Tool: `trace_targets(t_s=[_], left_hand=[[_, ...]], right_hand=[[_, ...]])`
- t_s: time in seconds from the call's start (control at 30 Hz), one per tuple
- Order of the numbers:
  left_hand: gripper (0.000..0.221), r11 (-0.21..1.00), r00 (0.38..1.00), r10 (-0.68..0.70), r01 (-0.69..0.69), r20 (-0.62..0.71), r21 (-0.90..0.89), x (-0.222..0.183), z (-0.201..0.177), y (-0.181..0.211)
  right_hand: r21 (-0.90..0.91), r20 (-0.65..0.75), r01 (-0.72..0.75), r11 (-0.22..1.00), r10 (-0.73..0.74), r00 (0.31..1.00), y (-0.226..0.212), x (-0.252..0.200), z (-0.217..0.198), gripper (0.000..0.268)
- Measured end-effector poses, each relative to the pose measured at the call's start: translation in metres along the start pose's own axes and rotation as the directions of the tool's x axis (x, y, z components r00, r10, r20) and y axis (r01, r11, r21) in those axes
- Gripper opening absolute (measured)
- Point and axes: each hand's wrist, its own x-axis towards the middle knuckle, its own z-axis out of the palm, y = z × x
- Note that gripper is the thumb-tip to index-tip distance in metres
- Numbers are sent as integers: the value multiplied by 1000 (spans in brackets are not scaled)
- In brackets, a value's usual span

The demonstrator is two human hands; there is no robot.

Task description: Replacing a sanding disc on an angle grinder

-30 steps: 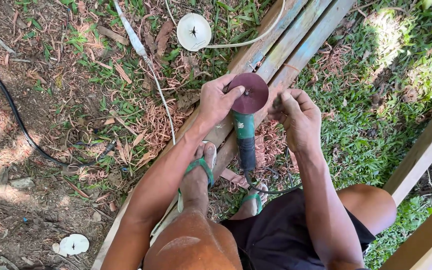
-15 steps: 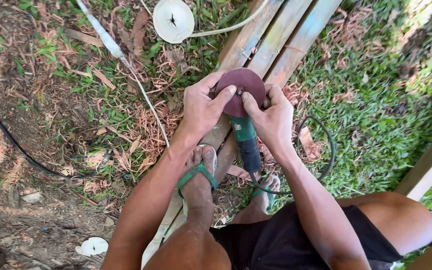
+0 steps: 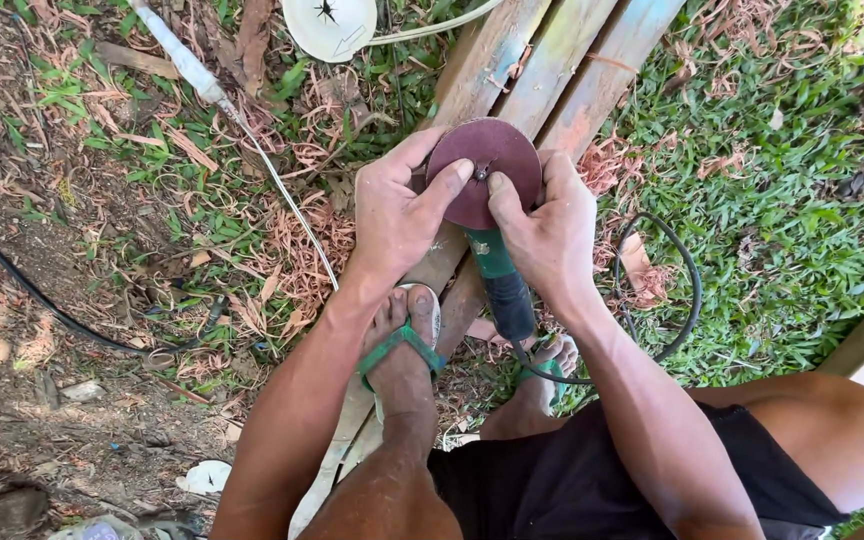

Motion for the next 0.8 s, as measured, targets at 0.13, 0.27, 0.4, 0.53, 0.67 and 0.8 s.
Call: trace_targets(t_s=[0.13, 0.27, 0.4, 0.53, 0.67, 0.8], left_hand=[[28, 1000, 1000, -14, 14, 5, 5, 0, 0, 2], [29, 1000, 1000, -28, 28, 9, 5, -1, 1, -2], [29, 999, 999, -38, 38, 13, 16, 0, 2, -3], [30, 999, 1000, -15, 15, 0, 47, 3, 3, 0], [30, 997, 1000, 10, -9, -10, 82, 4, 3, -4], [30, 987, 999, 44, -40, -25, 158, 4, 4, -2]], right_hand=[[-25, 2, 56, 998, -56, 998, 0, -1, 1, 17], [-11, -12, 86, 996, -86, 996, -1, -2, 2, 17], [-6, -34, 76, 997, -76, 997, -4, -4, 5, 16], [0, -57, 45, 999, -45, 997, 1, -4, 9, 16], [6, -60, 56, 998, -56, 997, -3, -2, 8, 18], [-25, -68, 42, 999, -44, 997, -5, -3, 9, 18]])
